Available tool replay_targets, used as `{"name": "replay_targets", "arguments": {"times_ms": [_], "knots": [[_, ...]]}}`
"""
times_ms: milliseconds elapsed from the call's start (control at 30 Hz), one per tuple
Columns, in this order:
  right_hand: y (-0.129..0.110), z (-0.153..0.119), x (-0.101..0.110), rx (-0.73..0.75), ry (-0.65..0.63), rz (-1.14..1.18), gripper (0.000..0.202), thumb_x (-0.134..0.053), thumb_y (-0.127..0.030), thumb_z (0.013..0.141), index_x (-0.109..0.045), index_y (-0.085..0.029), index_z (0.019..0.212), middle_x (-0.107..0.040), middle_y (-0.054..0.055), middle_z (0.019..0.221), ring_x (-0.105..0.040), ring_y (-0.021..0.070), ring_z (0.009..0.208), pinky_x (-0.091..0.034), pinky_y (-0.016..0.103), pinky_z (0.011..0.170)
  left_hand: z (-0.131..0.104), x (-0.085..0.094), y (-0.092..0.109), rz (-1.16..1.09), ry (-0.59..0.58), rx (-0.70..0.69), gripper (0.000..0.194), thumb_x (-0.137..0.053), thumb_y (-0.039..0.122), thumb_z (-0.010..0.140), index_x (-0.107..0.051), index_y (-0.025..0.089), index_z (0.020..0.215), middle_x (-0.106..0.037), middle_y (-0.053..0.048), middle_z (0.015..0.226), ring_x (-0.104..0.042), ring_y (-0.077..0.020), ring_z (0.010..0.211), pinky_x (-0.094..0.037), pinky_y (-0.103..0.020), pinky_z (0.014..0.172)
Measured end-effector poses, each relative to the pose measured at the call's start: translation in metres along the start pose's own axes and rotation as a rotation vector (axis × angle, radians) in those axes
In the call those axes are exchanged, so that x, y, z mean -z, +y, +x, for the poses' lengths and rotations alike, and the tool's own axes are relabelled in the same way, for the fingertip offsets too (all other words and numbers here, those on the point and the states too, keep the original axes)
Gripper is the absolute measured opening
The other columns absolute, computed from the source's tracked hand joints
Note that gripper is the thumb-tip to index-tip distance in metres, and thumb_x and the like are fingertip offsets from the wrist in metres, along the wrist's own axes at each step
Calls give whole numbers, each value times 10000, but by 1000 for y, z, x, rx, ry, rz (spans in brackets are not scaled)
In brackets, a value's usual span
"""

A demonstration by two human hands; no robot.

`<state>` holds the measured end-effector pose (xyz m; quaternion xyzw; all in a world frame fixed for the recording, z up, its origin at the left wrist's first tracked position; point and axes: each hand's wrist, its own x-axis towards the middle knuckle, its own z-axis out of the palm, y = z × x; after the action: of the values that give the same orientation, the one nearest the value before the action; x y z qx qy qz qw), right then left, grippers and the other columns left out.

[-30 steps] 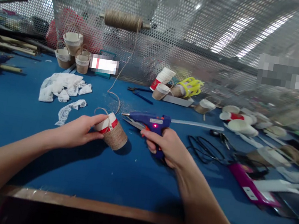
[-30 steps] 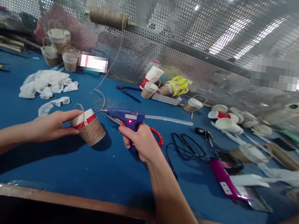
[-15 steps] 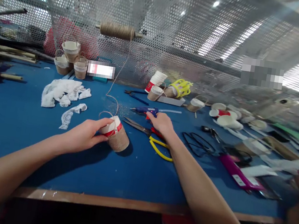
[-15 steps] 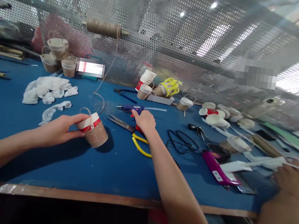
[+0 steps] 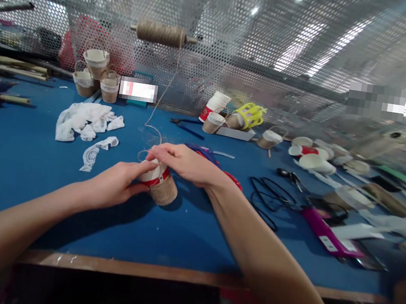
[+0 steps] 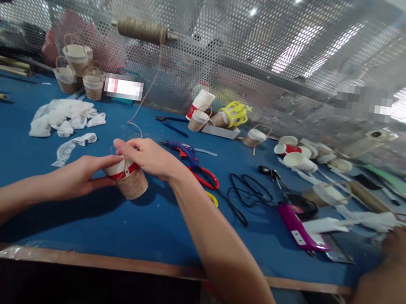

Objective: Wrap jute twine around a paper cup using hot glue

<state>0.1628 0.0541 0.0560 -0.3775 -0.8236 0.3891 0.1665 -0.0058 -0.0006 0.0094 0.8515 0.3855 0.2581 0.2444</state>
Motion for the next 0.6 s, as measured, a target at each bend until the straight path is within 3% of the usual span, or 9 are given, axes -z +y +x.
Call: {"name": "replay_targets", "arguments": {"times_ms": [67,200,367,600], "knots": [[-3,1,-6,-18,-6,156,263,-529,-400,781,-626,-156,782,-657,54,872,-574,147,774,-449,265,671,0,1,0,-7,-12,10,298,-488,184,833,-474,142,1128,-642,-106,1060,-611,-242,926,-457,-328,774],[-3,-7,-7,-11,226,390,189,-621,-335,701,-605,-156,757,-636,29,837,-560,120,751,-446,251,689,0,2,-1,-92,7,45,365,-504,212,826,-448,131,1177,-628,-109,1085,-600,-232,948,-453,-325,796],[1,-29,-2,20,458,250,206,-648,-361,688,-584,-164,691,-592,-15,677,-528,103,635,-439,250,642,0,4,-1,-305,6,77,352,-521,227,817,-471,116,1148,-615,-98,1066,-579,-198,943,-449,-320,832],[-1,-53,-6,-9,591,124,157,-616,-324,718,-579,-180,669,-591,-3,665,-524,117,635,-439,257,620,1,2,0,-564,-21,101,331,-524,204,815,-468,139,1135,-616,-69,1025,-581,-165,884,-474,-288,776]]}}
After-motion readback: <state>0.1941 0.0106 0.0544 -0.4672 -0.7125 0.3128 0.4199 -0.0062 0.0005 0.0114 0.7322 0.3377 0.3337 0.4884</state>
